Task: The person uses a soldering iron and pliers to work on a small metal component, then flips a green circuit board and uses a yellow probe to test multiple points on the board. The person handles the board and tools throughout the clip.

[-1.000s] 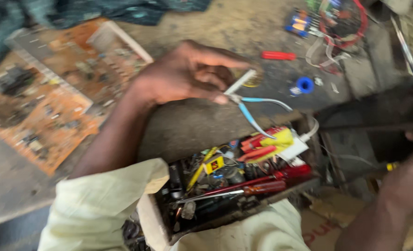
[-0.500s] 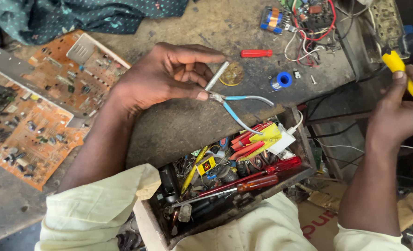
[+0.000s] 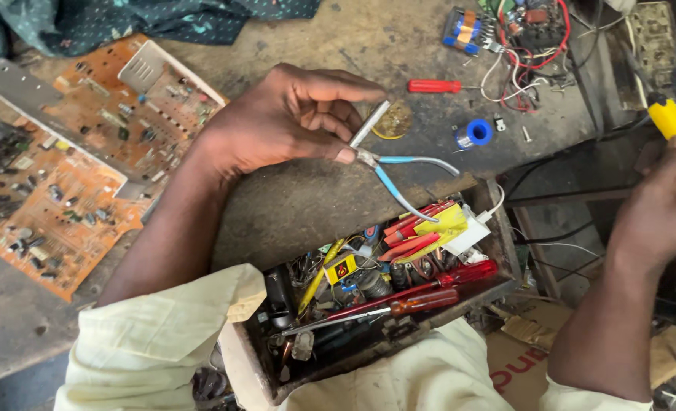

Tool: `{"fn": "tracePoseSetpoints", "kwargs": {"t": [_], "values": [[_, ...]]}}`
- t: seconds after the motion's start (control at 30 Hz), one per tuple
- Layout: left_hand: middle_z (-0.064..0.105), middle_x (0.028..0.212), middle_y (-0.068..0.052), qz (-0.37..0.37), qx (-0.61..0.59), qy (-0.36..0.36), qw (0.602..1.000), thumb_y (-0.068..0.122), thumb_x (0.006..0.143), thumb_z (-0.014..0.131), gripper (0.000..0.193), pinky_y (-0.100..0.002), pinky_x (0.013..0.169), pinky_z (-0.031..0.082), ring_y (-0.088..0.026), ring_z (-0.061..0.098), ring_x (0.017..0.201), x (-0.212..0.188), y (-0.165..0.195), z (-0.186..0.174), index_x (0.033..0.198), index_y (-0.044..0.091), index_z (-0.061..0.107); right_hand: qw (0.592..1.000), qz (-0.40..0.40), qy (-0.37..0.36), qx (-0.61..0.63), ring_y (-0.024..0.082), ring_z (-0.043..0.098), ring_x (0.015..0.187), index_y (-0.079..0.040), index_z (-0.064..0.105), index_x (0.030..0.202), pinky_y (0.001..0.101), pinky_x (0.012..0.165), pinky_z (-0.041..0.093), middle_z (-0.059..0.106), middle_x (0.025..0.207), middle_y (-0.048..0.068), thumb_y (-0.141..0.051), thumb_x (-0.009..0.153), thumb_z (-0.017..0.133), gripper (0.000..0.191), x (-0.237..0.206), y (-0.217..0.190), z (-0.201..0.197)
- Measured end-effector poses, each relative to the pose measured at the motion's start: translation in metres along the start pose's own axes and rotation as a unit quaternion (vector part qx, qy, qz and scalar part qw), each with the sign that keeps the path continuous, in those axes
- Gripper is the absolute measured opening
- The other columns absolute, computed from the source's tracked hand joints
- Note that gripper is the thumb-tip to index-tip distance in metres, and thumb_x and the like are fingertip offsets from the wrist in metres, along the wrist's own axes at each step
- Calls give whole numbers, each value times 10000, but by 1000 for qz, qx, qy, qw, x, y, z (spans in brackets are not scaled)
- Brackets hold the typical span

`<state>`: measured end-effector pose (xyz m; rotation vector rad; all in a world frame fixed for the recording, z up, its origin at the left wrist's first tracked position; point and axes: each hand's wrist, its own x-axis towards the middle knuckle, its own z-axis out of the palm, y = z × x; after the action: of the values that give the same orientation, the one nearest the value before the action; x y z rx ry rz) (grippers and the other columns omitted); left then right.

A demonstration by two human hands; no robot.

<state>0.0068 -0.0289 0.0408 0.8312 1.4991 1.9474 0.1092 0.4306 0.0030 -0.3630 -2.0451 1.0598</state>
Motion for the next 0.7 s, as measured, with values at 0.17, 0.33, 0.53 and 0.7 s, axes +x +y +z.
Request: {"fn": "tracePoseSetpoints", "kwargs": {"t": [0.17, 0.33, 0.53, 0.7], "values": [[626, 1410, -125, -8, 0, -7, 1000, -184, 815, 778, 657, -317, 982, 625, -170, 706, 1048, 0, 0, 1, 1428, -31, 598, 998, -59, -5, 14, 112, 692, 971, 47, 701, 1279, 246, 792, 562, 741, 1172, 69, 13, 1107, 650, 183, 12, 14, 18], [603, 1434, -118, 19, -8, -19, 1000, -189, 846, 782, 648, -326, 997, 632, -174, 702, 1094, -3, -5, -3, 1443, -25, 591, 976, -167, -115, -83, 215, 689, 1116, 86, 655, 1301, 346, 981, 561, 704, 1207, 131, 58, 1156, 612, 153, 16, 11, 37], [608, 1354, -86, 46, 1, 4, 999, -199, 850, 788, 703, -333, 995, 645, -166, 672, 1093, -1, -11, -2, 1486, 5, 567, 916, -302, -249, -85, 289, 627, 1096, -10, 672, 1307, 382, 975, 514, 685, 1245, 131, -152, 1011, 801, 353, -43, -95, 45], [619, 1308, -69, 51, 17, 47, 997, -191, 856, 774, 694, -316, 942, 631, -159, 670, 1053, -2, -6, 2, 1489, 13, 574, 837, -390, -359, -137, 345, 542, 1115, -24, 707, 1215, 479, 923, 476, 658, 1196, 137, -335, 710, 870, 615, -77, -176, 79]]}}
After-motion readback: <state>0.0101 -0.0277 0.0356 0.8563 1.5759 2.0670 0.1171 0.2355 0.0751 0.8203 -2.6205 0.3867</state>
